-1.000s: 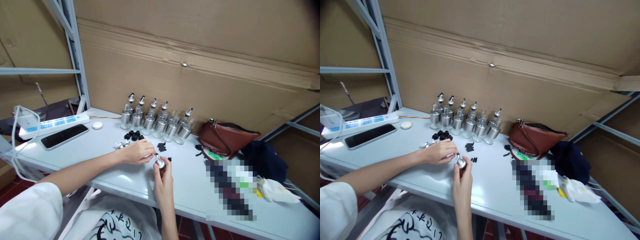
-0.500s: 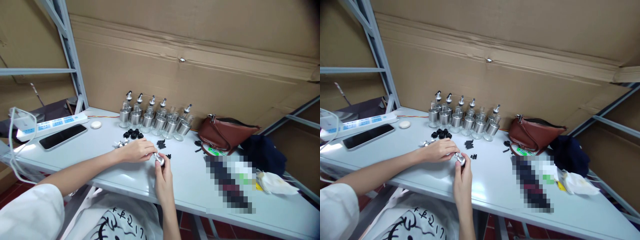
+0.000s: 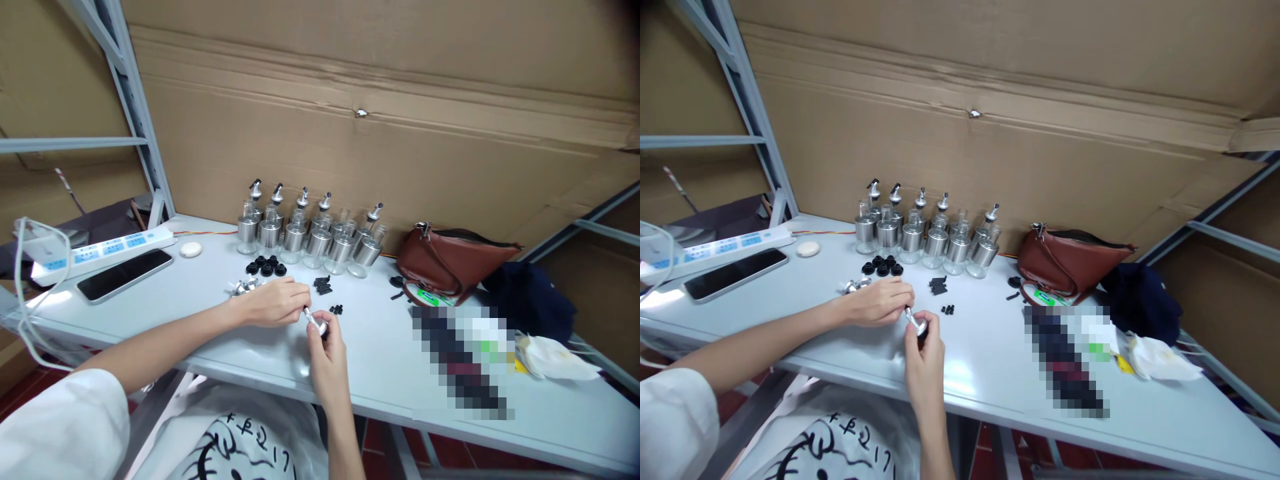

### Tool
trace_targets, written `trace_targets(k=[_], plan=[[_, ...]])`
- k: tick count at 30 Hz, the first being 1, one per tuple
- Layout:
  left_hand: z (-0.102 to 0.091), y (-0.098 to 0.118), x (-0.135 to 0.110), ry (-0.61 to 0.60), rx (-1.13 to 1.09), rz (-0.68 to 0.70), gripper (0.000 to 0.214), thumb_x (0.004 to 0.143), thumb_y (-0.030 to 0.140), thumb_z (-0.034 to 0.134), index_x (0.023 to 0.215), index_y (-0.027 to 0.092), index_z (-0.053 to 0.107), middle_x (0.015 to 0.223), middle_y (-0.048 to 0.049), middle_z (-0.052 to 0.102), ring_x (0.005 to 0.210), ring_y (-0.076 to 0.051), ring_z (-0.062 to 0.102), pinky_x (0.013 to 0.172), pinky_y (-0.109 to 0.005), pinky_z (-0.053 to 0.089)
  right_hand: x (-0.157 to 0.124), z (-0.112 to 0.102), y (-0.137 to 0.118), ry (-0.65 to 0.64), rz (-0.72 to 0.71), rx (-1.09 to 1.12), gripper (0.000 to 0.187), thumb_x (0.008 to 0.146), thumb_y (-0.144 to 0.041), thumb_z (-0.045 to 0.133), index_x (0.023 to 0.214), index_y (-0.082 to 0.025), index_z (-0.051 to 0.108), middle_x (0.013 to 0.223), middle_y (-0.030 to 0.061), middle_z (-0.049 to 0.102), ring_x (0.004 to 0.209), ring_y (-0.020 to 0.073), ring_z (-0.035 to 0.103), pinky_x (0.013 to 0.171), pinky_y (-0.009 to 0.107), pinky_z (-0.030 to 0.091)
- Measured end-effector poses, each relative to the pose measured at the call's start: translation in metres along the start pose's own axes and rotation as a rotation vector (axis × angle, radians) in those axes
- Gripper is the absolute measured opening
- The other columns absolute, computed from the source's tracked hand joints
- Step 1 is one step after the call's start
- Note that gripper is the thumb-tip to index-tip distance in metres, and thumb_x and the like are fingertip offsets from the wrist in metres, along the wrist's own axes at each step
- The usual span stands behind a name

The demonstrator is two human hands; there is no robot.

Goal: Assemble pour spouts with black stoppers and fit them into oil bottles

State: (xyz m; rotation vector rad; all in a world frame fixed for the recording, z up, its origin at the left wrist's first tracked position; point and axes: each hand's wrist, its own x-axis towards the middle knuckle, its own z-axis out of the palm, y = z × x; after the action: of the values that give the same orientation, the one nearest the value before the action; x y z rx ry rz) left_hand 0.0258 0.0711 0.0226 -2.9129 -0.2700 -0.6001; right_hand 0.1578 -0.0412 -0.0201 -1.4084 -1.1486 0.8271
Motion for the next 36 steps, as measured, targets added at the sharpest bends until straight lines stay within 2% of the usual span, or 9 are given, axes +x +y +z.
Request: trace_targets(k=[4, 7, 11, 16, 26, 29, 32, 34, 36], plan=[[-0.002, 0.001, -0.001, -0.057, -0.106, -0.013, 0.017, 0.08, 0.01, 0.032, 0.078, 0.017, 0.048, 0.074, -0.0049, 0.057, 0.063, -0.017, 0.045, 0.072, -0.031, 0.037, 0.001, 0.001, -0.001, -0.056, -0.067, -0.044, 0.028, 0.082, -0.032, 0.047, 0.107, -0.019, 0.048, 0.063, -0.006, 0.046, 0.051, 0.0098, 0.039, 0.051, 0.021, 0.034], [-0.001, 0.0, -0.002, -0.111, -0.16, 0.006, 0.013, 0.079, 0.014, 0.033, 0.072, 0.019, 0.043, 0.068, -0.0036, 0.054, 0.06, -0.017, 0.042, 0.071, -0.032, 0.037, 0.002, 0.002, -0.003, -0.103, -0.113, -0.124, 0.021, 0.08, -0.031, 0.049, 0.097, -0.019, 0.052, 0.07, -0.0033, 0.052, 0.055, 0.0102, 0.043, 0.054, 0.022, 0.037], [0.0, 0.003, -0.001, -0.12, -0.217, -0.009, 0.02, 0.087, 0.021, 0.03, 0.069, 0.02, 0.04, 0.065, -0.0026, 0.052, 0.058, -0.016, 0.041, 0.069, -0.032, 0.036, 0.002, 0.004, -0.002, -0.078, -0.104, -0.156, 0.016, 0.08, -0.036, 0.051, 0.08, -0.02, 0.048, 0.058, -0.0059, 0.046, 0.05, 0.0094, 0.038, 0.049, 0.02, 0.034], [-0.006, 0.011, 0.003, -0.119, -0.427, -0.126, 0.038, 0.097, 0.032, 0.018, 0.069, 0.019, 0.04, 0.064, -0.0006, 0.05, 0.059, -0.014, 0.041, 0.066, -0.028, 0.036, 0.002, 0.003, -0.001, -0.022, -0.125, -0.174, 0.013, 0.08, -0.032, 0.051, 0.08, -0.02, 0.048, 0.058, -0.0053, 0.047, 0.05, 0.0097, 0.038, 0.048, 0.021, 0.032], [-0.01, 0.012, 0.006, -0.216, -0.915, -0.374, 0.042, 0.092, 0.048, 0.028, 0.063, 0.018, 0.033, 0.058, 0.0044, 0.036, 0.054, -0.009, 0.033, 0.054, -0.024, 0.03, -0.006, 0.002, -0.004, -0.044, -0.006, -0.035, 0.028, 0.081, -0.046, 0.052, 0.075, -0.019, 0.047, 0.05, -0.0086, 0.034, 0.044, 0.0069, 0.029, 0.042, 0.02, 0.022], [-0.009, 0.0, 0.004, -0.029, -1.106, -0.453, 0.042, 0.09, 0.052, 0.031, 0.066, 0.018, 0.036, 0.059, 0.0048, 0.037, 0.052, -0.009, 0.034, 0.053, -0.024, 0.031, -0.004, 0.0, -0.001, -0.015, 0.043, 0.152, 0.035, 0.08, -0.053, 0.052, 0.072, -0.02, 0.043, 0.051, -0.0095, 0.027, 0.043, 0.006, 0.024, 0.04, 0.02, 0.02], [-0.012, -0.015, 0.0, 0.231, -1.075, -0.537, 0.037, 0.092, 0.047, 0.029, 0.071, 0.018, 0.038, 0.065, 0.0042, 0.039, 0.055, -0.009, 0.038, 0.059, -0.025, 0.035, -0.001, -0.002, 0.002, 0.094, 0.045, 0.293, 0.038, 0.079, -0.057, 0.051, 0.075, -0.02, 0.042, 0.051, -0.0096, 0.029, 0.042, 0.0066, 0.025, 0.04, 0.02, 0.022], [-0.014, -0.018, -0.002, 0.232, -0.94, -0.546, 0.03, 0.093, 0.04, 0.032, 0.079, 0.017, 0.044, 0.07, 0.0024, 0.044, 0.062, -0.01, 0.043, 0.065, -0.026, 0.037, 0.001, -0.002, 0.002, 0.178, -0.022, 0.287, 0.036, 0.081, -0.055, 0.049, 0.084, -0.019, 0.046, 0.054, -0.0078, 0.037, 0.047, 0.0084, 0.034, 0.046, 0.021, 0.03], [-0.014, -0.015, 0.0, 0.126, -0.8, -0.47, 0.021, 0.092, 0.033, 0.038, 0.085, 0.016, 0.048, 0.079, -0.0005, 0.051, 0.071, -0.012, 0.048, 0.071, -0.026, 0.04, 0.0, -0.002, 0.001, 0.263, -0.089, 0.267, 0.034, 0.083, -0.052, 0.048, 0.09, -0.019, 0.047, 0.059, -0.0056, 0.044, 0.054, 0.0101, 0.041, 0.055, 0.023, 0.035]])
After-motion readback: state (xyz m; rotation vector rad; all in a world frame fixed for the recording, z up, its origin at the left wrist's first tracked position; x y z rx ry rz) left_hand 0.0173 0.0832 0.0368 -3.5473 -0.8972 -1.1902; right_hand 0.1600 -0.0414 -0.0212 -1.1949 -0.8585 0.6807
